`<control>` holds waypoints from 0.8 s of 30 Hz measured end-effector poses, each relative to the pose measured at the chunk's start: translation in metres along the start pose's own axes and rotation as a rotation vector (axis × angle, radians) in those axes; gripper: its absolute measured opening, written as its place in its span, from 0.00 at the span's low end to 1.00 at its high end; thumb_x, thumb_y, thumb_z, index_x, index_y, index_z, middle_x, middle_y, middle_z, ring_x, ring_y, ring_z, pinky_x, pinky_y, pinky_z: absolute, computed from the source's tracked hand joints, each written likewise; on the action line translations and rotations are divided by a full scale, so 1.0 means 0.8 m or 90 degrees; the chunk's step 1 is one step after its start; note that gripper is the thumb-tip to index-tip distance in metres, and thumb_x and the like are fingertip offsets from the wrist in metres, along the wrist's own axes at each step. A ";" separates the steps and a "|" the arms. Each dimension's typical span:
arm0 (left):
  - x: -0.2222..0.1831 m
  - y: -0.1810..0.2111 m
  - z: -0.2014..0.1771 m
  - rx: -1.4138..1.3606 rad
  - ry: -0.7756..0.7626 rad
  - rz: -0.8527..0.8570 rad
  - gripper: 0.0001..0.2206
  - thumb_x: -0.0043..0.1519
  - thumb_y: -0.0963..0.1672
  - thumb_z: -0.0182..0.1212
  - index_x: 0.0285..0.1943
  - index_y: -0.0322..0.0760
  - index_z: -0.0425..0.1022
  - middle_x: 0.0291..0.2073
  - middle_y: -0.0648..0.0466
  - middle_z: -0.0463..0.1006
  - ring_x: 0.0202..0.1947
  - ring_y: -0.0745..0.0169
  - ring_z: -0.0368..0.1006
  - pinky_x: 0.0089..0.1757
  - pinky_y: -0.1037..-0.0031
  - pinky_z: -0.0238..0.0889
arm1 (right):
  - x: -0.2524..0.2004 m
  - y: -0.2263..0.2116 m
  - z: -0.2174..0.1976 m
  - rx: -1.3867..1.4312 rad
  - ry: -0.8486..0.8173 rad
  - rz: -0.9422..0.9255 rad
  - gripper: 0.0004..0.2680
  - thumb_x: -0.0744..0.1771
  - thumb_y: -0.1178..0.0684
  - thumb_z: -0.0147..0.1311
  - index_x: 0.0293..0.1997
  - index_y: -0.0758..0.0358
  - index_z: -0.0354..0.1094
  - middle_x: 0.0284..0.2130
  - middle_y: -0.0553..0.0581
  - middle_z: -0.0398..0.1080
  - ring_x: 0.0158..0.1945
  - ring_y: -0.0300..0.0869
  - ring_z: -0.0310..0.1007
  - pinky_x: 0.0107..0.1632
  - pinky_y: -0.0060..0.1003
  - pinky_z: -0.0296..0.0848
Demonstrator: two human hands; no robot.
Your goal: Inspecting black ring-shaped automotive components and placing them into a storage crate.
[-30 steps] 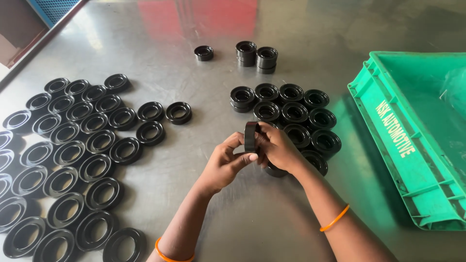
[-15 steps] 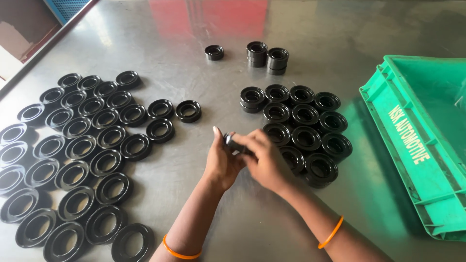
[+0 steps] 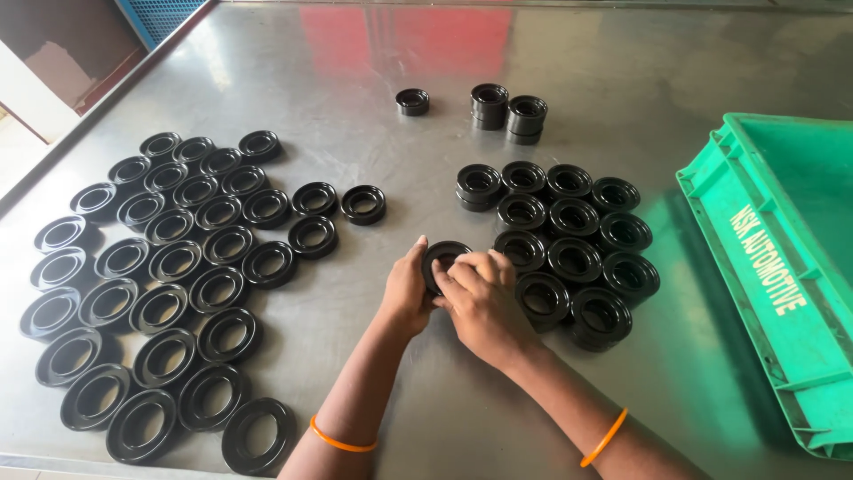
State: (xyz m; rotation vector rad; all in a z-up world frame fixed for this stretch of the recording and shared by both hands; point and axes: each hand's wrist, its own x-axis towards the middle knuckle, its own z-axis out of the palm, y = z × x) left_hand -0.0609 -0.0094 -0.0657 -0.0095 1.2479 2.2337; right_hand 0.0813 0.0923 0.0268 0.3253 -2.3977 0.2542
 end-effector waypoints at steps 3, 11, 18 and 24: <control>0.012 0.006 -0.018 0.269 0.075 0.205 0.19 0.72 0.50 0.51 0.48 0.26 0.75 0.35 0.49 0.79 0.33 0.55 0.75 0.32 0.65 0.69 | -0.007 0.006 0.009 0.085 -0.026 0.011 0.13 0.64 0.55 0.61 0.53 0.63 0.73 0.39 0.50 0.72 0.50 0.44 0.67 0.62 0.49 0.55; 0.088 0.058 -0.052 1.161 0.503 0.733 0.27 0.52 0.41 0.55 0.63 0.23 0.75 0.51 0.45 0.77 0.56 0.46 0.66 0.45 0.52 0.62 | -0.007 0.014 0.029 0.079 -0.102 0.089 0.04 0.63 0.55 0.63 0.30 0.60 0.72 0.27 0.49 0.74 0.44 0.42 0.73 0.67 0.66 0.45; 0.032 0.081 -0.008 1.121 0.265 0.444 0.10 0.64 0.44 0.61 0.49 0.34 0.80 0.46 0.46 0.78 0.53 0.41 0.70 0.53 0.56 0.61 | -0.001 0.038 0.013 0.018 0.067 0.140 0.02 0.64 0.58 0.57 0.37 0.60 0.73 0.42 0.53 0.73 0.49 0.46 0.76 0.61 0.64 0.56; -0.064 0.044 0.029 0.301 -0.163 0.197 0.13 0.64 0.45 0.64 0.52 0.30 0.75 0.40 0.54 0.81 0.45 0.65 0.75 0.50 0.71 0.67 | 0.002 0.079 0.004 0.575 -0.040 0.520 0.13 0.69 0.51 0.50 0.60 0.60 0.61 0.42 0.58 0.71 0.31 0.43 0.77 0.31 0.40 0.79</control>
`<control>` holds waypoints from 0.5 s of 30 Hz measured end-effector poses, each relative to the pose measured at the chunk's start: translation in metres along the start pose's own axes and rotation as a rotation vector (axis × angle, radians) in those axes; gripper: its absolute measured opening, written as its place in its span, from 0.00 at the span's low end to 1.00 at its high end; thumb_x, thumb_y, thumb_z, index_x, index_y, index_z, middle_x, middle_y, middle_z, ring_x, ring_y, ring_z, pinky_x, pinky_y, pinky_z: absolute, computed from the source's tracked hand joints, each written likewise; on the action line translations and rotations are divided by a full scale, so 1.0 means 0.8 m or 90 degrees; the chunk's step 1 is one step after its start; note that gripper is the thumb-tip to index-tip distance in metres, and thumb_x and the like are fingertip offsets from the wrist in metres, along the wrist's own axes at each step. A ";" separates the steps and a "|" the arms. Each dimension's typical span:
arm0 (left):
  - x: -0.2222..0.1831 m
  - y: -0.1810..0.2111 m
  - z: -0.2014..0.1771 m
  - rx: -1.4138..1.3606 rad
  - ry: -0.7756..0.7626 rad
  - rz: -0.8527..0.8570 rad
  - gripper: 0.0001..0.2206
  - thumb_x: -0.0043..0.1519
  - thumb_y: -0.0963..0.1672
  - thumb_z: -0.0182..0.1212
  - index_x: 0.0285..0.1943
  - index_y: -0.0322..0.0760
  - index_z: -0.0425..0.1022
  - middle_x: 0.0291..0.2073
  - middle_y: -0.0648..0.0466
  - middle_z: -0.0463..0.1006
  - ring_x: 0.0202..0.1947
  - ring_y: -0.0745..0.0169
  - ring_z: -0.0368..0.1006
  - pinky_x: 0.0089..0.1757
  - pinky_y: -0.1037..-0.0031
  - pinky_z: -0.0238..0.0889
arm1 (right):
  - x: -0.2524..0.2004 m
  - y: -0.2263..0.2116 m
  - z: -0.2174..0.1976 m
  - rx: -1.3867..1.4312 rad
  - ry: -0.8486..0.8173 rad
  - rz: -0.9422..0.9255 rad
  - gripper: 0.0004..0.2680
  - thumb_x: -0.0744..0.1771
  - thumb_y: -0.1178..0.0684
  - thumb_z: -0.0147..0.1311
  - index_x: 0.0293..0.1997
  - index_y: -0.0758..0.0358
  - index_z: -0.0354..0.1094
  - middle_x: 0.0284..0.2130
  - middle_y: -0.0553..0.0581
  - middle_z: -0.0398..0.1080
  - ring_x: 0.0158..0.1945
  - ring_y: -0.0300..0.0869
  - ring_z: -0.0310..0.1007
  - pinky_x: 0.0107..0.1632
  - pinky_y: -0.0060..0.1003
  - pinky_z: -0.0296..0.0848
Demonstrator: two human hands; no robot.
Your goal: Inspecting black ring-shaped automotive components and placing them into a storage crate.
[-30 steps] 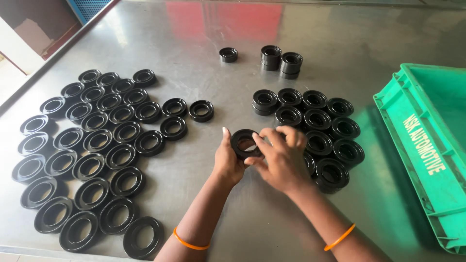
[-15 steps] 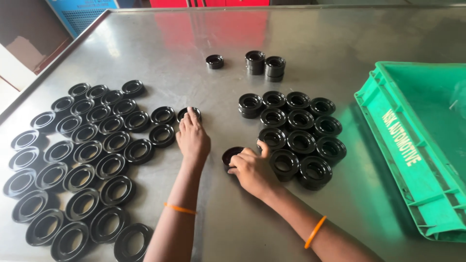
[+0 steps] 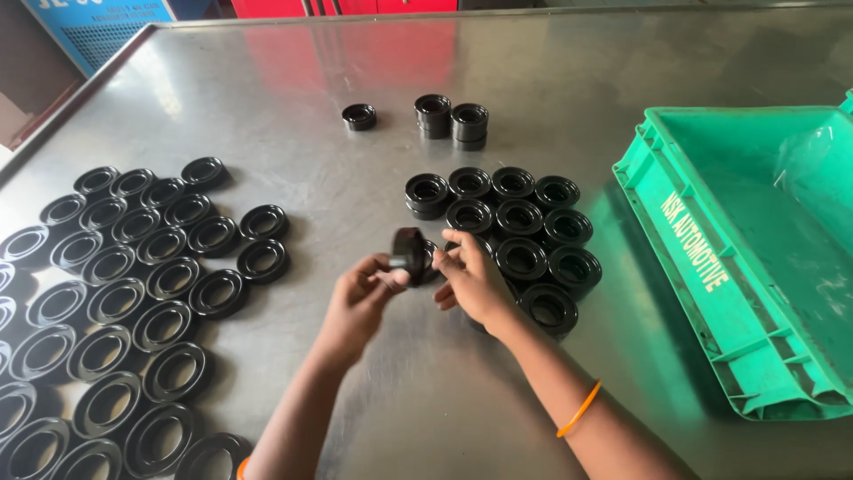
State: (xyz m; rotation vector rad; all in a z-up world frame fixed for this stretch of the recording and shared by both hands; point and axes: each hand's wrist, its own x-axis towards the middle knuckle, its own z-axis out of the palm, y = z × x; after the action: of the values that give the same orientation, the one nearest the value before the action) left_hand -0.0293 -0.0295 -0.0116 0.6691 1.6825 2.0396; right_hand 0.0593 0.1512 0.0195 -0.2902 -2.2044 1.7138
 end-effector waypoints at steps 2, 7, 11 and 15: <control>-0.021 0.004 0.021 -0.040 -0.044 0.039 0.14 0.64 0.44 0.64 0.53 0.29 0.74 0.42 0.54 0.80 0.47 0.66 0.74 0.52 0.72 0.66 | 0.001 0.000 -0.007 0.100 -0.062 0.115 0.15 0.70 0.50 0.48 0.64 0.58 0.57 0.41 0.59 0.72 0.27 0.42 0.77 0.27 0.37 0.78; -0.037 0.029 0.039 -0.104 -0.164 0.011 0.12 0.66 0.44 0.61 0.54 0.31 0.74 0.46 0.54 0.80 0.51 0.68 0.73 0.57 0.72 0.64 | -0.019 -0.029 -0.014 -0.132 -0.057 -0.258 0.13 0.70 0.58 0.48 0.63 0.61 0.62 0.41 0.60 0.73 0.33 0.44 0.75 0.33 0.38 0.77; -0.040 0.032 0.034 -0.093 -0.181 0.022 0.12 0.67 0.44 0.61 0.55 0.31 0.74 0.48 0.55 0.79 0.53 0.69 0.71 0.59 0.71 0.62 | -0.016 -0.026 -0.006 -0.299 0.035 -0.535 0.16 0.67 0.66 0.50 0.62 0.60 0.64 0.46 0.59 0.73 0.45 0.48 0.78 0.43 0.40 0.77; -0.043 0.038 0.041 -0.087 -0.182 0.029 0.13 0.66 0.44 0.61 0.56 0.32 0.73 0.47 0.55 0.78 0.52 0.68 0.71 0.57 0.70 0.62 | -0.011 -0.017 -0.013 -0.125 -0.084 -0.163 0.13 0.68 0.65 0.48 0.59 0.63 0.66 0.41 0.64 0.73 0.40 0.55 0.75 0.39 0.45 0.74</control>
State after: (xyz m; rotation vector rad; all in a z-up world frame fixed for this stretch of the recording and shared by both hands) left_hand 0.0172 -0.0296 0.0195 0.9102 1.3659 1.9596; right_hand 0.0723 0.1540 0.0337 0.0597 -2.3888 1.4210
